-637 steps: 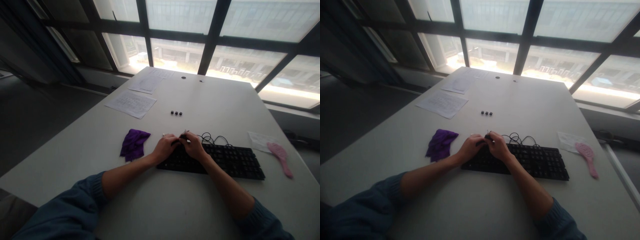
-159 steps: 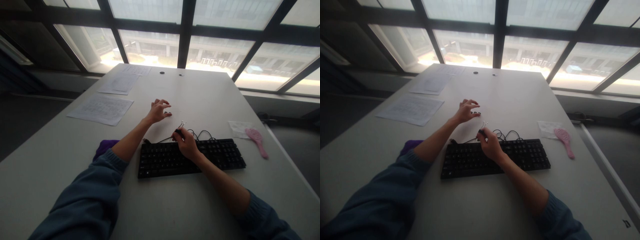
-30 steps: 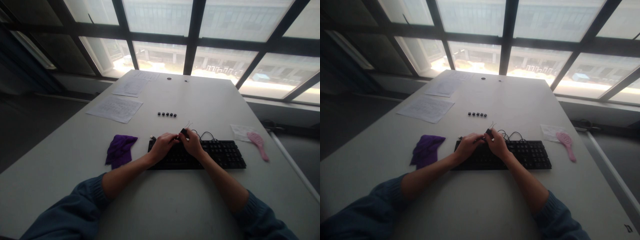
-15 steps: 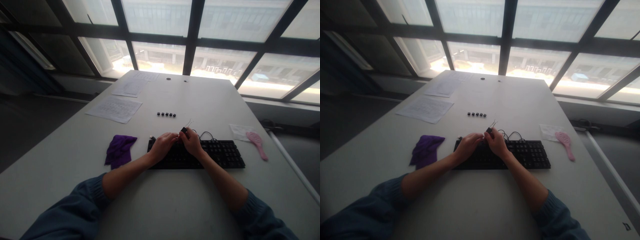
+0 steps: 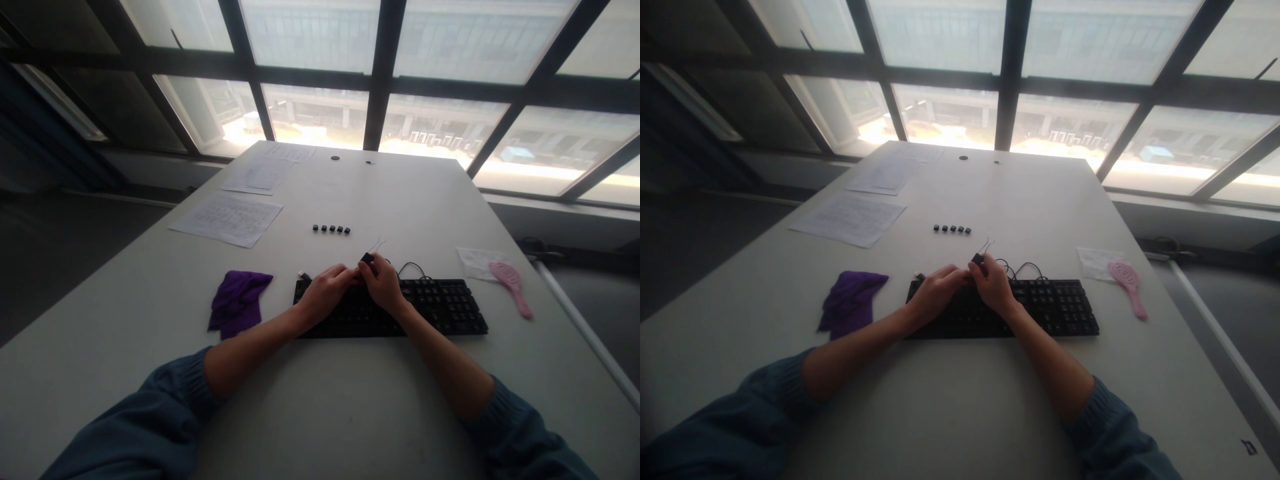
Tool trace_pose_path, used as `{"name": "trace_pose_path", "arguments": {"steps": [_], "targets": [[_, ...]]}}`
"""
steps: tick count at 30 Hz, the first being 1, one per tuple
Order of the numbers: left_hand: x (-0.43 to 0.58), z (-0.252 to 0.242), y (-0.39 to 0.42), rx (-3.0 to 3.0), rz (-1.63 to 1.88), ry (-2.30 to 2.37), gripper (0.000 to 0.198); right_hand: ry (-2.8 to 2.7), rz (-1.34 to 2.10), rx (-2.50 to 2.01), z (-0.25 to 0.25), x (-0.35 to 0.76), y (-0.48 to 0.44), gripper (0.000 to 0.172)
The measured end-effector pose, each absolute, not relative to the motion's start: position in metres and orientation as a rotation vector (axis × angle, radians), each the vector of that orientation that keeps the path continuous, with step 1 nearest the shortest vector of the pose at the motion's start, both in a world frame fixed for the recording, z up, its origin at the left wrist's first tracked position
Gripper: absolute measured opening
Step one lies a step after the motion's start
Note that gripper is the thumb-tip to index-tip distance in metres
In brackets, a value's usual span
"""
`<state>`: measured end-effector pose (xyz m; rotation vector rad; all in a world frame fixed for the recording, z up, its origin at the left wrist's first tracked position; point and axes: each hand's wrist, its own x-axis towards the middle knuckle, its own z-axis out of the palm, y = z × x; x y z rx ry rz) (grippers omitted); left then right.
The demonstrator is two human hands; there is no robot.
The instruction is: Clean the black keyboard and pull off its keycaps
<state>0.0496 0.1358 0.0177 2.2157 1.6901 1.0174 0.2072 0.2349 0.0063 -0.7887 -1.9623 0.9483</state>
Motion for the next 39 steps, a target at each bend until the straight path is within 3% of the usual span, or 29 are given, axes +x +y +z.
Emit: {"name": "trace_pose_path", "arguments": {"steps": [10, 29, 39], "targets": [[0.0501, 0.0110, 0.1369, 2.205, 1.217, 1.749, 0.022, -2.017, 0.925, -0.715, 0.0047, 0.2062, 0.2335, 0.015], [0.0493, 0.0135, 0.1370, 2.380, 1.312, 1.725, 0.013, -1.761, 1.413, -0.685, 0.0081, 0.2035, 0.2390, 0.027], [0.0498, 0.0170, 0.1368, 2.352, 1.368, 1.539, 0.016, -1.755, 1.400, -0.724, 0.0109, 0.2025, 0.2408, 0.027]]}}
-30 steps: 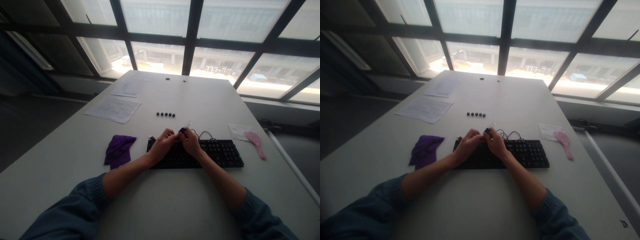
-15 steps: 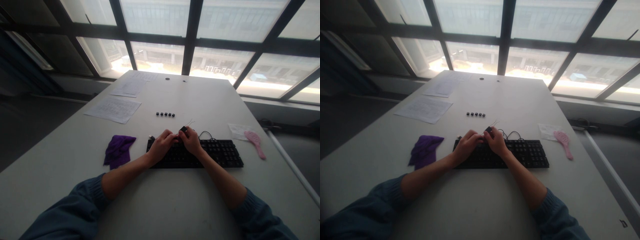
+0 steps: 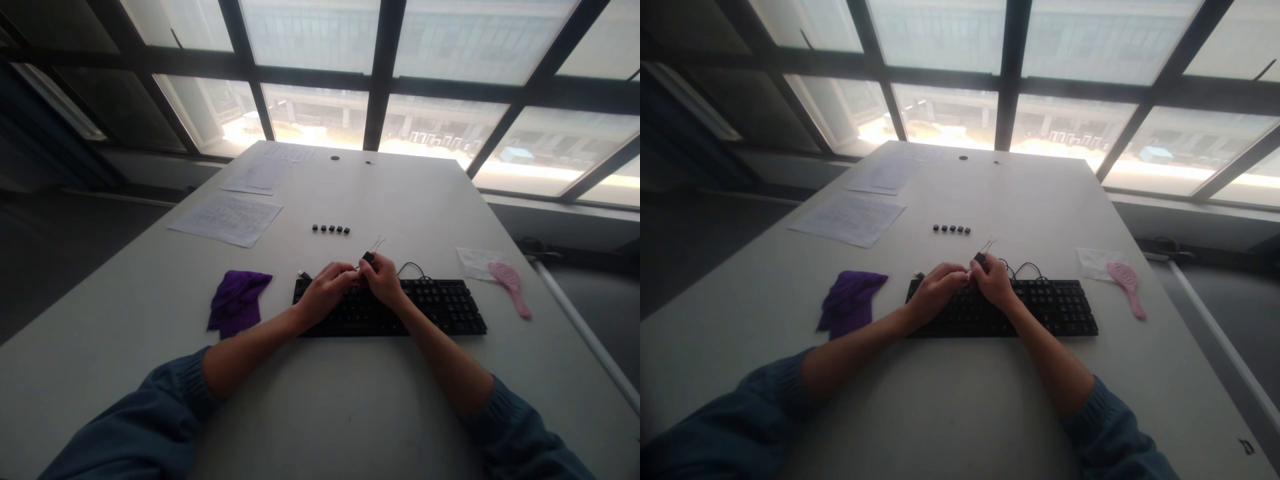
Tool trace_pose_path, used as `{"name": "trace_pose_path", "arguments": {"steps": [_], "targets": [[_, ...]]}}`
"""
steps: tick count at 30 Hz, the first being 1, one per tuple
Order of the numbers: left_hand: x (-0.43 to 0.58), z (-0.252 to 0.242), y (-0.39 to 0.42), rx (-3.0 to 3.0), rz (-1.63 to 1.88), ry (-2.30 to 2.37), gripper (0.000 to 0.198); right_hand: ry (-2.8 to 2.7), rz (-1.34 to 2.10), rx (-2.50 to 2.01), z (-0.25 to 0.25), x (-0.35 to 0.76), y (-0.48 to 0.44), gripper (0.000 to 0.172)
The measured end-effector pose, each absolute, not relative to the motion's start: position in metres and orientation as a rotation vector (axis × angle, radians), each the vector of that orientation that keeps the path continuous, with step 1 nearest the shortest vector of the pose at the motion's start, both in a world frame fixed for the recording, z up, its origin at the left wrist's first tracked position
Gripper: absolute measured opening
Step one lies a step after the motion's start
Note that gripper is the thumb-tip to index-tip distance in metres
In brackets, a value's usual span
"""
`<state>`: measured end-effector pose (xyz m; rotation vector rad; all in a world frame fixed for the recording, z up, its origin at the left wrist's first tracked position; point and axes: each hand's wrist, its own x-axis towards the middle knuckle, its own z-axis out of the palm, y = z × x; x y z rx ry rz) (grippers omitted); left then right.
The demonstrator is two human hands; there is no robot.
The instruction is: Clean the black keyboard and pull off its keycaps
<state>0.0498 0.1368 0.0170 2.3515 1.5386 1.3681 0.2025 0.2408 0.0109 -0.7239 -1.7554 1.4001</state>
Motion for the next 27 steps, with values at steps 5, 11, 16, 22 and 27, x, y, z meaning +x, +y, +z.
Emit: {"name": "trace_pose_path", "arguments": {"steps": [5, 11, 16, 22, 27], "targets": [[0.049, 0.018, 0.138, 2.201, 1.523, 1.551, 0.010, -1.700, 1.408, -0.720, 0.008, 0.201, 0.241, 0.029], [0.050, 0.024, 0.140, 2.090, 1.545, 1.655, 0.007, -1.683, 1.397, -0.706, 0.006, 0.201, 0.242, 0.029], [0.050, 0.027, 0.142, 1.892, 1.593, 1.583, 0.005, -1.682, 1.389, -0.699, 0.007, 0.201, 0.242, 0.030], [0.027, 0.049, 0.167, 1.869, 1.561, 1.648, 0.023, -1.640, 1.424, -0.711, 0.005, 0.200, 0.242, 0.031], [-0.007, 0.061, 0.237, 2.076, 1.364, 1.811, 0.033, -1.618, 1.435, -0.718, 0.003, 0.200, 0.243, 0.032]]}}
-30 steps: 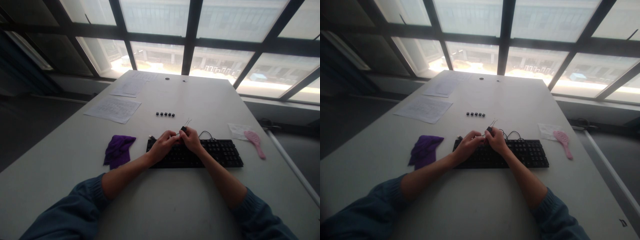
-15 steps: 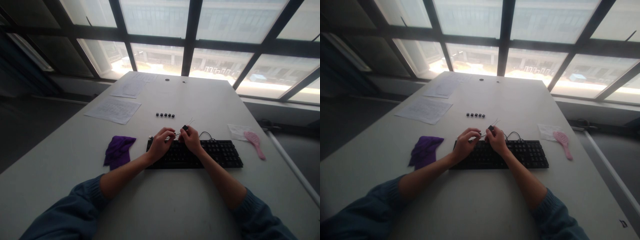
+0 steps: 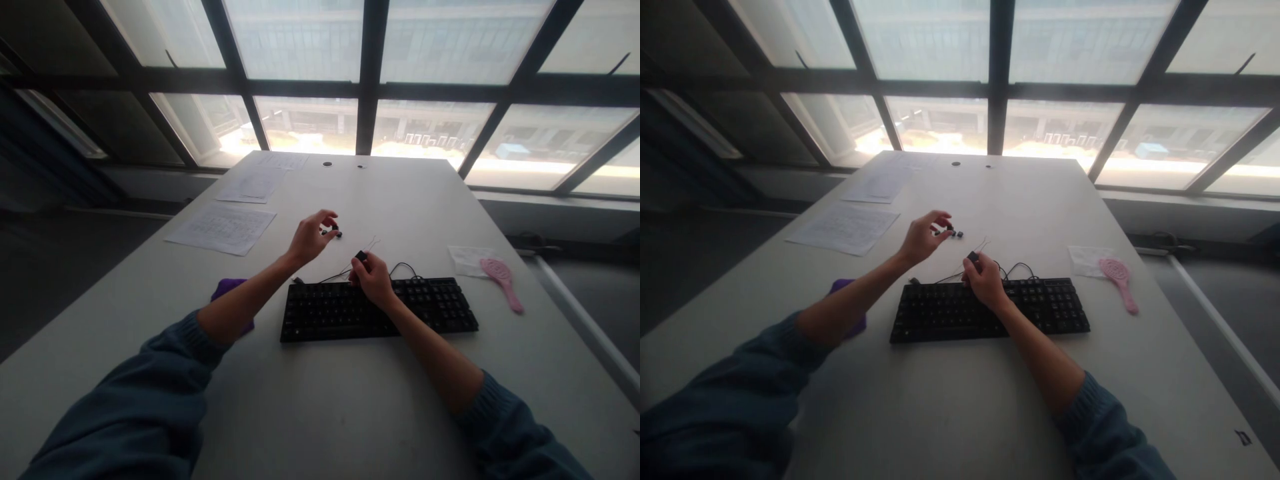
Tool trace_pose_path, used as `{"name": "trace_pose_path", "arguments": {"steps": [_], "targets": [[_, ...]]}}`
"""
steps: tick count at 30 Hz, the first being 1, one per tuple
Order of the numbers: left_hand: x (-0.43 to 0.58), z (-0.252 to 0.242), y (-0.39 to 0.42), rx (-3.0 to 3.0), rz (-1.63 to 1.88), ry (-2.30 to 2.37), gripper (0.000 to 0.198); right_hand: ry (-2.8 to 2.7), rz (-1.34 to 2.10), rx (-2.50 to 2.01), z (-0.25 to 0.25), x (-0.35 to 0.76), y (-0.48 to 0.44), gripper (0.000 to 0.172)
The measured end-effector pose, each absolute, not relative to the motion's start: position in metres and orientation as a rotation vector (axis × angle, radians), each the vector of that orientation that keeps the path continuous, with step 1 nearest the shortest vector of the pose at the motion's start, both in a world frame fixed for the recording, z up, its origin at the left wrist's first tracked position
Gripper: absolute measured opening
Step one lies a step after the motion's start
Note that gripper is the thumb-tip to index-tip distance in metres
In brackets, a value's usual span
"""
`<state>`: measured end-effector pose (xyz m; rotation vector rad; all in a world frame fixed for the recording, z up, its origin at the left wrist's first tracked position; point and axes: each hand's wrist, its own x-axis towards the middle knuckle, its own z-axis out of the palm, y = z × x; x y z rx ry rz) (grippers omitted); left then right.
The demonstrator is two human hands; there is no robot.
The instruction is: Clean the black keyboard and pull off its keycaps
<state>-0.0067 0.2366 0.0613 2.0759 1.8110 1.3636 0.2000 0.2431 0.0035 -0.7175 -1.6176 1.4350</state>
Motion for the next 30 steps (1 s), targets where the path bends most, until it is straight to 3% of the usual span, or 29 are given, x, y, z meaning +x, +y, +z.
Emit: {"name": "trace_pose_path", "arguments": {"steps": [9, 30], "targets": [[-0.019, 0.021, 0.326, 2.253, 0.793, 1.765, 0.040, -1.628, 1.424, -0.719, 0.005, 0.199, 0.243, 0.027], [-0.047, 0.006, 0.335, 2.208, 0.636, 1.781, 0.055, -1.641, 1.424, -0.731, 0.004, 0.200, 0.244, 0.027]]}}
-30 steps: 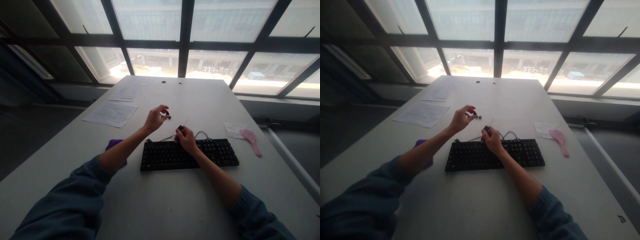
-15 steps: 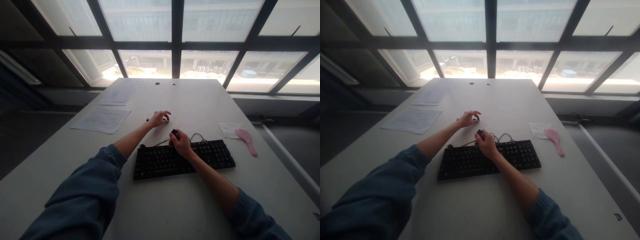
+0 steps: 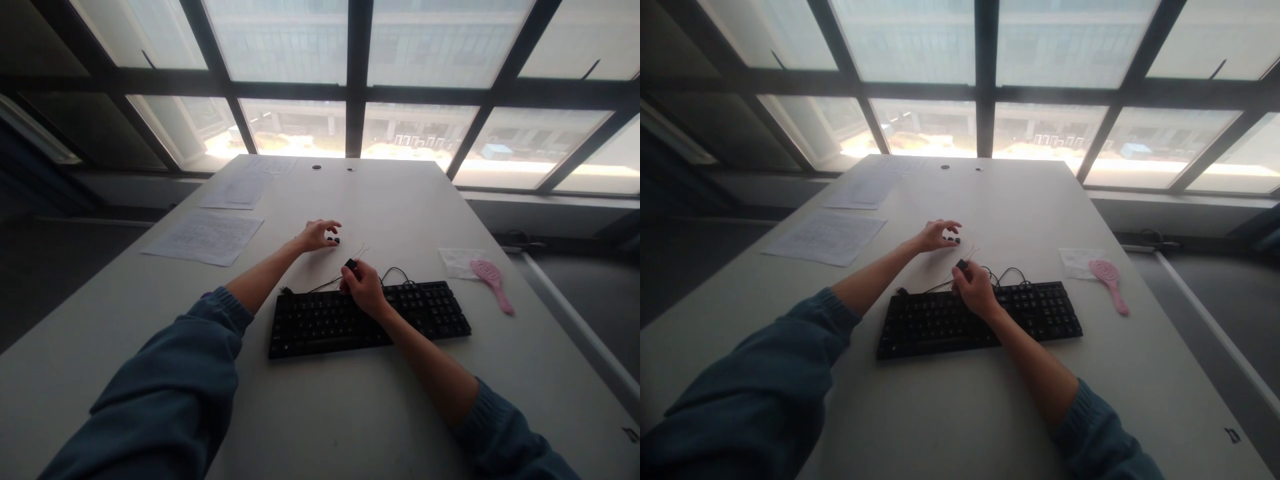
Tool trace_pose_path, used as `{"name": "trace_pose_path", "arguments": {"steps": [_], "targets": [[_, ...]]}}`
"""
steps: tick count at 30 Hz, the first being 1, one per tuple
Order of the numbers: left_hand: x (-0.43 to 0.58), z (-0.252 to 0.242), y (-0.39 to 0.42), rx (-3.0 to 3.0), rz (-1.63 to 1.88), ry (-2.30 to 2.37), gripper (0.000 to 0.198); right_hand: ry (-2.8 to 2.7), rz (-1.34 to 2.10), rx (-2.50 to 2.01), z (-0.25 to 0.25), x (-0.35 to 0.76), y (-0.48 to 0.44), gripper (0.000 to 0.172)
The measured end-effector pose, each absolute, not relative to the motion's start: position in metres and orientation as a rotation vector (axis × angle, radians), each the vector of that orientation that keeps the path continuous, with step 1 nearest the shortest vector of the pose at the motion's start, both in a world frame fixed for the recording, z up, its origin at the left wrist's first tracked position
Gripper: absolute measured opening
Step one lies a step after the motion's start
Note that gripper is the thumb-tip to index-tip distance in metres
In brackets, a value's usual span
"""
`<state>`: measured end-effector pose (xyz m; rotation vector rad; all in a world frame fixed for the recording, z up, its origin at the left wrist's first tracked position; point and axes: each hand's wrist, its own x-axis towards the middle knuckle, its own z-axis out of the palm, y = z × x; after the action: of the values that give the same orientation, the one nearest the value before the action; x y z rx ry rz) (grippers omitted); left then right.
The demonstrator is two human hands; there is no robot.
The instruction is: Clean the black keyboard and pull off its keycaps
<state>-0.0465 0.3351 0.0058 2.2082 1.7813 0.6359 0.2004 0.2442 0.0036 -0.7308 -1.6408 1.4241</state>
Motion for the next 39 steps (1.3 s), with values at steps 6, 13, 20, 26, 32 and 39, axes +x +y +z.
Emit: {"name": "trace_pose_path", "arguments": {"steps": [6, 13, 20, 26, 32, 39], "targets": [[-0.058, 0.006, 0.333, 2.218, 0.547, 1.797, 0.057, -1.649, 1.419, -0.726, 0.000, 0.201, 0.246, 0.027], [-0.055, 0.005, 0.333, 2.190, 0.565, 1.816, 0.055, -1.660, 1.408, -0.739, 0.001, 0.201, 0.245, 0.029], [-0.046, 0.008, 0.332, 2.203, 0.589, 1.785, 0.060, -1.671, 1.402, -0.743, 0.002, 0.200, 0.244, 0.030], [-0.039, 0.006, 0.334, 2.195, 0.613, 1.788, 0.051, -1.662, 1.403, -0.735, 0.003, 0.200, 0.242, 0.029], [-0.041, 0.003, 0.336, 2.227, 0.599, 1.786, 0.051, -1.649, 1.420, -0.726, 0.003, 0.201, 0.243, 0.027], [-0.039, 0.011, 0.334, 2.222, 0.572, 1.820, 0.054, -1.645, 1.426, -0.705, 0.003, 0.200, 0.244, 0.026]]}}
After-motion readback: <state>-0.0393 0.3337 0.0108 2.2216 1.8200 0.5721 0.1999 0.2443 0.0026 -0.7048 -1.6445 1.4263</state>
